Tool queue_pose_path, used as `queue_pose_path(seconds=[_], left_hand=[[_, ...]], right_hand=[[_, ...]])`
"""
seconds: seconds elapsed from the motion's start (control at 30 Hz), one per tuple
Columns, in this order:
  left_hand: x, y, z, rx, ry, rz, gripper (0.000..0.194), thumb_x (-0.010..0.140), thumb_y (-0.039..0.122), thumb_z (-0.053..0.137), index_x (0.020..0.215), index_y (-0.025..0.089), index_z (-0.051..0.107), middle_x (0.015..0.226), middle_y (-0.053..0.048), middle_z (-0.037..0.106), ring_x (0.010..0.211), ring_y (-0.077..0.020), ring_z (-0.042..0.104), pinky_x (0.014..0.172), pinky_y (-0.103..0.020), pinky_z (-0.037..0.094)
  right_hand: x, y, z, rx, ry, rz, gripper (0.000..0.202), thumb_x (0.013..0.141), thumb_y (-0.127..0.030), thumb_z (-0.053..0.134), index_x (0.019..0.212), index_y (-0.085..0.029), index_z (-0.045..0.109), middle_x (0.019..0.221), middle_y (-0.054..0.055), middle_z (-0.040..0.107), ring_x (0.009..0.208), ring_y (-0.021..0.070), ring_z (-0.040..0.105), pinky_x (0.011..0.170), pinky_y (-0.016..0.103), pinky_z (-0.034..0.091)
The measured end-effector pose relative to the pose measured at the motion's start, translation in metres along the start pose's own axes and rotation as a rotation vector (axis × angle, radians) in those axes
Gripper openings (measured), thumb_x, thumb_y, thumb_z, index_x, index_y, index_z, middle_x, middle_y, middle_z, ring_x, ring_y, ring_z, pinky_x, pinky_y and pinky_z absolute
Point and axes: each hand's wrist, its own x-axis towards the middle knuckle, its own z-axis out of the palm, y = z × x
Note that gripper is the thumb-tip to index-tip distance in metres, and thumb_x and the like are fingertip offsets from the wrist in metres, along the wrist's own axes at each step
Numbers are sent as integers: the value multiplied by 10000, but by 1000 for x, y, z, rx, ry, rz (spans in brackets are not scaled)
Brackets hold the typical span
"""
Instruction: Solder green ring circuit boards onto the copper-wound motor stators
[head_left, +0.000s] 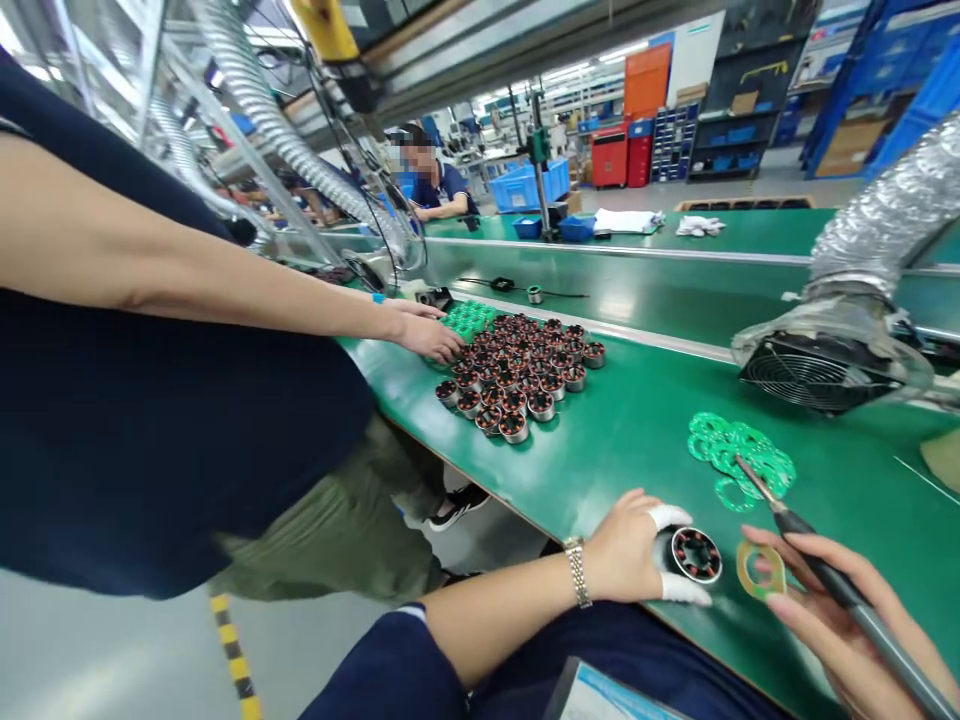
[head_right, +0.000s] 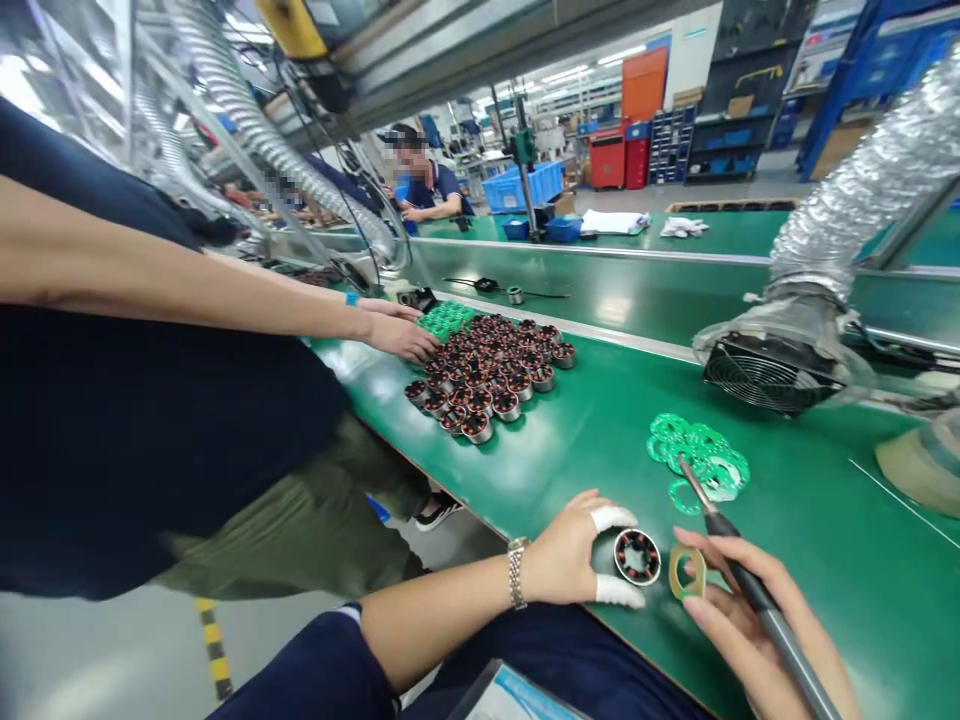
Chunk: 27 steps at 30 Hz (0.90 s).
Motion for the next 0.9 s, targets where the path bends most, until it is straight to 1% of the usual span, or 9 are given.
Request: queue_pose_path(seconds=[0.1,0.27,0.33,0.4,0.5,0.6,0.7,0.83,0.9], left_hand=[[-2,2,3,-13,-2,-21,592,544,523,749,1028,222,593,985,-74,663,979,-245,590,1021,-426,298],[-5,8,-2,-63,21,-1,525,577,496,745,1001,218,607,981,-66,659,971,-240,583,1017,-439,294],[-7,7,-4,-76,30,6,495,604,477,737,995,205,606,985,-73,654,955,-238,582,1004,-443,311],[-8,6,-4,-83,23,9,476,623,464,729,996,198,599,971,-69,652,930,-235,587,1000,-450,321],[-11,7,-3,-94,41,-21,489,634,417,731,1034,193,560,972,-64,643,935,-239,588,994,-465,338],[-13,9,-2,-136,76,-70,523,632,386,732,1062,185,514,985,-73,618,932,-236,588,898,-423,440],[-14,9,-1,-132,83,-81,493,631,373,730,1029,188,505,954,-68,609,898,-231,596,849,-408,474],[-15,7,-2,-72,81,-54,456,630,341,733,998,186,512,938,-68,637,925,-247,598,969,-487,387],[-14,5,-6,-83,35,-15,488,628,342,739,1032,187,513,988,-73,652,953,-246,602,1024,-511,321]], right_hand=[[4,4,-1,-20,-86,-23,398,757,-361,651,1108,-255,499,1151,109,609,1037,274,599,834,312,548],[10,-11,8,-36,-91,-37,339,825,-343,590,1125,-253,460,1178,100,583,991,242,625,864,371,534],[13,-14,13,-200,-79,-61,376,815,-352,605,1143,-255,450,1157,90,588,979,233,624,860,379,531],[15,-15,16,-382,-108,-114,443,784,-344,648,1164,-249,439,1123,86,596,959,231,622,860,378,521],[19,-14,20,-495,-254,-221,435,782,-303,658,1157,-231,449,1070,78,601,937,217,615,829,336,518],[25,-14,21,-477,-402,-266,399,778,-307,667,1126,-230,487,1040,62,604,920,201,610,812,305,509],[31,-12,20,-442,-454,-246,421,754,-335,695,1115,-232,507,1051,54,602,928,194,607,812,290,501],[33,-7,17,-374,-467,-223,429,747,-344,702,1107,-227,500,1065,57,596,953,189,599,836,292,487],[33,-5,16,-351,-469,-214,425,750,-340,699,1103,-224,492,1057,56,595,954,189,596,835,293,485]])
